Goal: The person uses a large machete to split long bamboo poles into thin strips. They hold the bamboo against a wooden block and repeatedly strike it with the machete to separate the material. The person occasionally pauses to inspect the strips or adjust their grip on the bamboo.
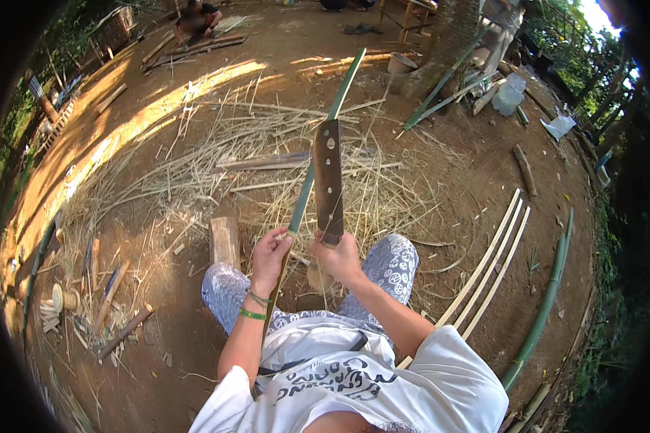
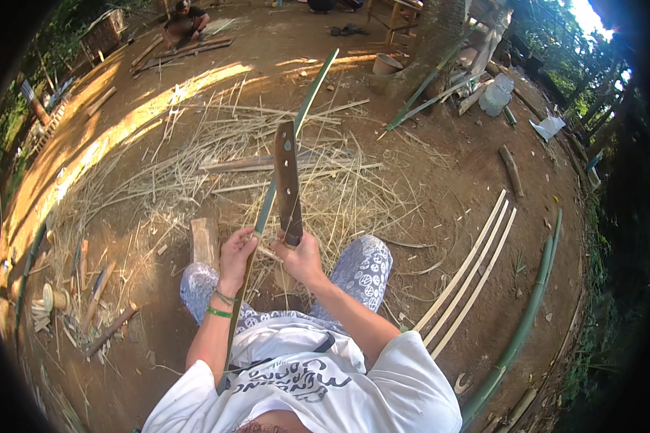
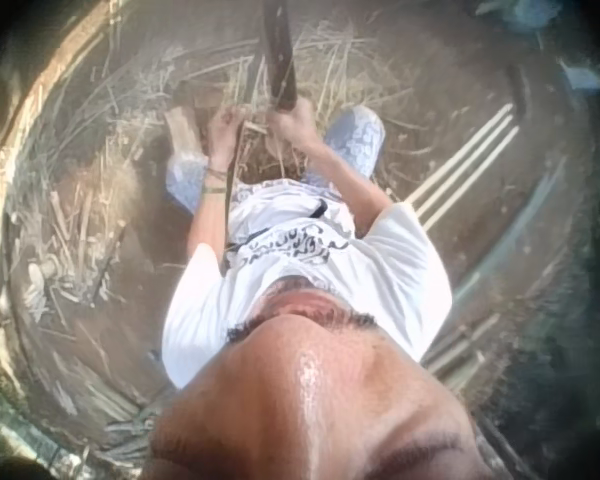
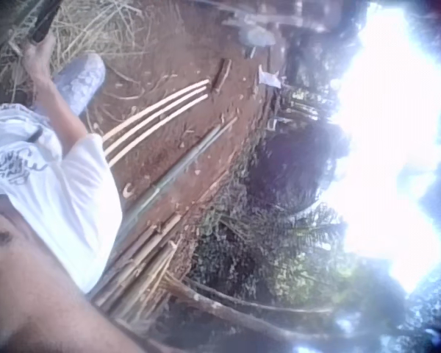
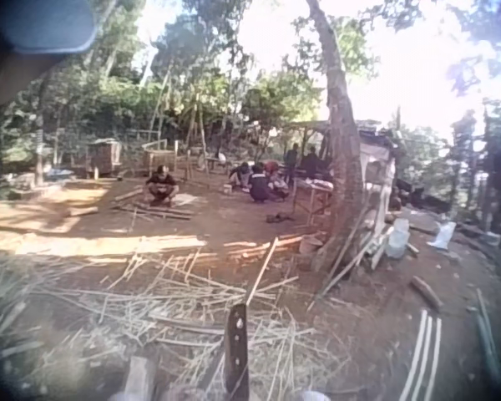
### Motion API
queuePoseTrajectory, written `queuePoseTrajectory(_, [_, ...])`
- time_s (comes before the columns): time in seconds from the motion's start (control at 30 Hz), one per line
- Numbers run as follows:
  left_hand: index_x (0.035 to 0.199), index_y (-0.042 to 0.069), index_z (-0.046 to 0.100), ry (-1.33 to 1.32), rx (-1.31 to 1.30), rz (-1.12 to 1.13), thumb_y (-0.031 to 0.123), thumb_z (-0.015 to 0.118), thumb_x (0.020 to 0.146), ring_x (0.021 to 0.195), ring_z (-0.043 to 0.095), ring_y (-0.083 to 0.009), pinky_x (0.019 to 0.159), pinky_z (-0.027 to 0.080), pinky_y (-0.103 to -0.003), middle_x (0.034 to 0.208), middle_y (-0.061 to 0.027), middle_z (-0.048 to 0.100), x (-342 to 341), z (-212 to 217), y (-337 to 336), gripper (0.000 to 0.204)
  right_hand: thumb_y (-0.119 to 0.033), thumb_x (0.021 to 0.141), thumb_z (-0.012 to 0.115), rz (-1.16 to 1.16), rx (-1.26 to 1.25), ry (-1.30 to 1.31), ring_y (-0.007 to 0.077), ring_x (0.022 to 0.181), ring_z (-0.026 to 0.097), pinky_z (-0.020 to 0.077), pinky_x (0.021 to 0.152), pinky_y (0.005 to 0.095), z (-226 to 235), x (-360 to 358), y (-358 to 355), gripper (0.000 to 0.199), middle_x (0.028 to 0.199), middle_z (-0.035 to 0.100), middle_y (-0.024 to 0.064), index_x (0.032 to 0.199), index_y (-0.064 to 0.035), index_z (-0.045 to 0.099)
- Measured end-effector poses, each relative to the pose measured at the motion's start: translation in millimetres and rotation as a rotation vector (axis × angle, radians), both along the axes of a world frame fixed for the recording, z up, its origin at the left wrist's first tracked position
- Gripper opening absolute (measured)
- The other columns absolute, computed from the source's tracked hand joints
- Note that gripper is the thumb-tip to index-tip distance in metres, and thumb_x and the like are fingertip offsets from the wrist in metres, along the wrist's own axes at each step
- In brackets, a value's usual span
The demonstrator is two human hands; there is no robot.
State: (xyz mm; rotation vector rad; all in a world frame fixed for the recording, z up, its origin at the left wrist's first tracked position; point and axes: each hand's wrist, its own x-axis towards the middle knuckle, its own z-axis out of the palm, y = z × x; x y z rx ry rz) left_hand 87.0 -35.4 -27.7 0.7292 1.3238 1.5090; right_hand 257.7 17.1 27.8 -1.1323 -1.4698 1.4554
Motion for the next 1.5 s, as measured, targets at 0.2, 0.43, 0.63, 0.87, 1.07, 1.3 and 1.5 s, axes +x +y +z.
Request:
queuePoseTrajectory(0.2, [0.124, -0.001, 0.06, -0.026, 0.036, -0.008, 0.007, 0.067, 0.095, 0.072, 0.056, -0.0017, 0.062, 0.041, -0.018, 0.083, 0.0005, 0.067, -1.3, -8.3, 3.4, 0.031, -0.006, 0.082, 0.075, 0.051, 0.029, -0.06, 0.0102, 0.072, 0.061, 0.0491, 0.065, 0.0287, -20.3, -1.9, -6.7, 0.018, 0.08, 0.066, 0.0026, 0.095, 0.0005, 0.064])
queuePoseTrajectory(0.43, [0.122, 0.0, 0.06, -0.058, 0.033, 0.015, 0.007, 0.068, 0.094, 0.07, 0.057, -0.0024, 0.061, 0.042, -0.019, 0.079, 0.0011, 0.067, -3.3, -11.6, 0.6, 0.029, -0.002, 0.083, 0.073, 0.113, -0.122, 0.147, 0.0102, 0.069, 0.062, 0.048, 0.061, 0.0267, -22.4, -6.2, -5.9, 0.017, 0.079, 0.067, 0.0047, 0.097, 0.0004, 0.064])
queuePoseTrajectory(0.63, [0.126, 0.0, 0.058, 0.003, 0.024, -0.007, 0.01, 0.071, 0.093, 0.07, 0.056, -0.0035, 0.062, 0.041, -0.02, 0.08, 0.0006, 0.067, -4.4, -10.6, 2.4, 0.037, -0.002, 0.082, 0.074, 0.08, -0.263, 0.306, 0.0138, 0.069, 0.064, 0.0495, 0.061, 0.0283, -19.6, 2.0, 10.2, 0.022, 0.078, 0.065, 0.0051, 0.099, 0.0016, 0.061])
queuePoseTrajectory(0.87, [0.145, 0.002, 0.047, 0.328, -0.13, -0.361, 0.023, 0.074, 0.091, 0.066, 0.055, -0.0074, 0.059, 0.043, -0.024, 0.08, -0.0023, 0.063, -24.5, -11.3, -51.4, 0.064, -0.008, 0.084, 0.076, 0.085, 0.052, -0.029, 0.0093, 0.071, 0.058, 0.0473, 0.065, 0.0285, -11.4, 11.6, 34.5, 0.019, 0.079, 0.064, 0.0023, 0.096, 0.0006, 0.063])
queuePoseTrajectory(1.07, [0.135, 0.002, 0.055, 0.084, -0.268, -0.298, 0.021, 0.057, 0.102, 0.054, 0.043, -0.0028, 0.047, 0.033, -0.021, 0.075, 0.0055, 0.051, -10.1, -37.6, -80.3, 0.038, -0.012, 0.085, 0.076, -0.157, 0.544, -0.328, 0.0178, 0.066, 0.058, 0.0472, 0.063, 0.0343, -0.3, 21.4, 47.3, 0.032, 0.075, 0.062, 0.0078, 0.11, 0.0034, 0.063])
queuePoseTrajectory(1.3, [0.116, 0.003, 0.064, -0.163, -0.157, -0.268, 0.017, 0.054, 0.104, 0.052, 0.04, -0.0022, 0.045, 0.029, -0.019, 0.071, 0.0062, 0.049, -7.4, 1.6, -28.2, 0.021, -0.014, 0.073, 0.079, 0.017, 0.686, -0.549, 0.0322, 0.061, 0.064, 0.0488, 0.056, 0.0412, -28.8, 23.0, -0.8, 0.027, 0.068, 0.063, 0.0142, 0.087, -0.0021, 0.06])
queuePoseTrajectory(1.5, [0.104, 0.004, 0.065, 0.063, -0.06, -0.182, 0.016, 0.052, 0.102, 0.055, 0.04, -0.0049, 0.049, 0.031, -0.024, 0.07, 0.0034, 0.051, 1.7, 11.2, -20.6, 0.017, -0.011, 0.059, 0.079, 0.129, 0.77, -0.693, 0.0343, 0.082, 0.066, 0.0525, 0.071, 0.0431, -27.0, 10.6, -2.1, 0.04, 0.084, 0.065, 0.0151, 0.091, -0.0039, 0.057])
